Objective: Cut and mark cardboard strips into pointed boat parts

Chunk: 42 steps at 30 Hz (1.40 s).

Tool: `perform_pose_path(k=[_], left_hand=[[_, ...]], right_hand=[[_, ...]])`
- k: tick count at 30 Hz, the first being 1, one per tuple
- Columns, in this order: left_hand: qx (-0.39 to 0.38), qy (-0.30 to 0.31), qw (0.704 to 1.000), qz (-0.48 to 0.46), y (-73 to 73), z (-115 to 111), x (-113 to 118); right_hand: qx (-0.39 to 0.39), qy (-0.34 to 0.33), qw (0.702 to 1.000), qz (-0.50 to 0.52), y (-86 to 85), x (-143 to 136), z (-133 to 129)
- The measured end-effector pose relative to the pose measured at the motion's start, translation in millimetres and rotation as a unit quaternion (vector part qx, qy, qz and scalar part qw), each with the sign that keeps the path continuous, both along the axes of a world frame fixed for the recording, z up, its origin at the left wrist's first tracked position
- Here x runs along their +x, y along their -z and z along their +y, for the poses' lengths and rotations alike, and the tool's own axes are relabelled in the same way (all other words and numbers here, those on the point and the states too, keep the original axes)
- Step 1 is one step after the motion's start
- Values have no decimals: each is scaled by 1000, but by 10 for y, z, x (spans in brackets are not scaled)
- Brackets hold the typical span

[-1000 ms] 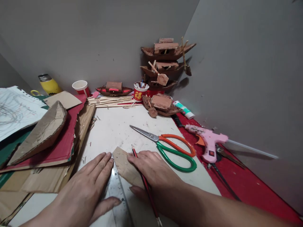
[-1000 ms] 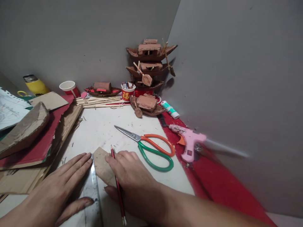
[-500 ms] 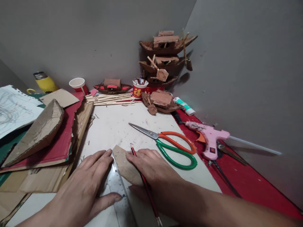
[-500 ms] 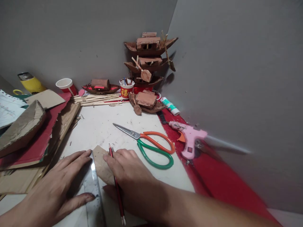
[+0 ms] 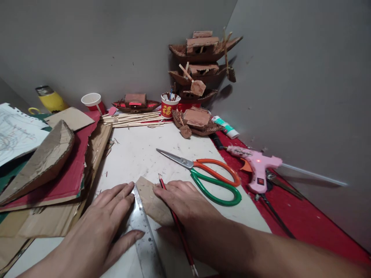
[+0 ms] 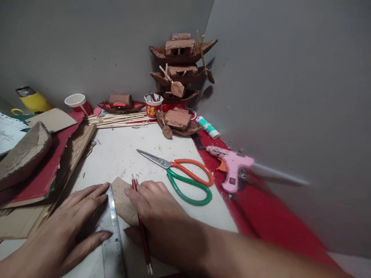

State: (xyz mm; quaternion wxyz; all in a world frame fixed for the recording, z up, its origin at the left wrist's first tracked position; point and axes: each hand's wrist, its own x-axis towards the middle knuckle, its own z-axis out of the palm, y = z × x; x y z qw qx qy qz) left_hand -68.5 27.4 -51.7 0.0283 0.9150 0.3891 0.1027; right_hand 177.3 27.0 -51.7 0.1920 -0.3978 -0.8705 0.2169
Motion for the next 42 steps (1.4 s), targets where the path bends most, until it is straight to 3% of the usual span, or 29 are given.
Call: perform_pose_path(k=[17, 27, 42], left_hand=[[73, 10, 996, 56, 35, 21, 36], [50, 7, 998, 46, 28, -17, 7], [74, 15, 995, 67, 14, -13, 27]], right_hand=[[3, -3, 1000, 11, -14, 9, 1], [7, 0, 1000, 4, 28, 16, -6], [11, -6, 1000, 3, 23, 14, -7]])
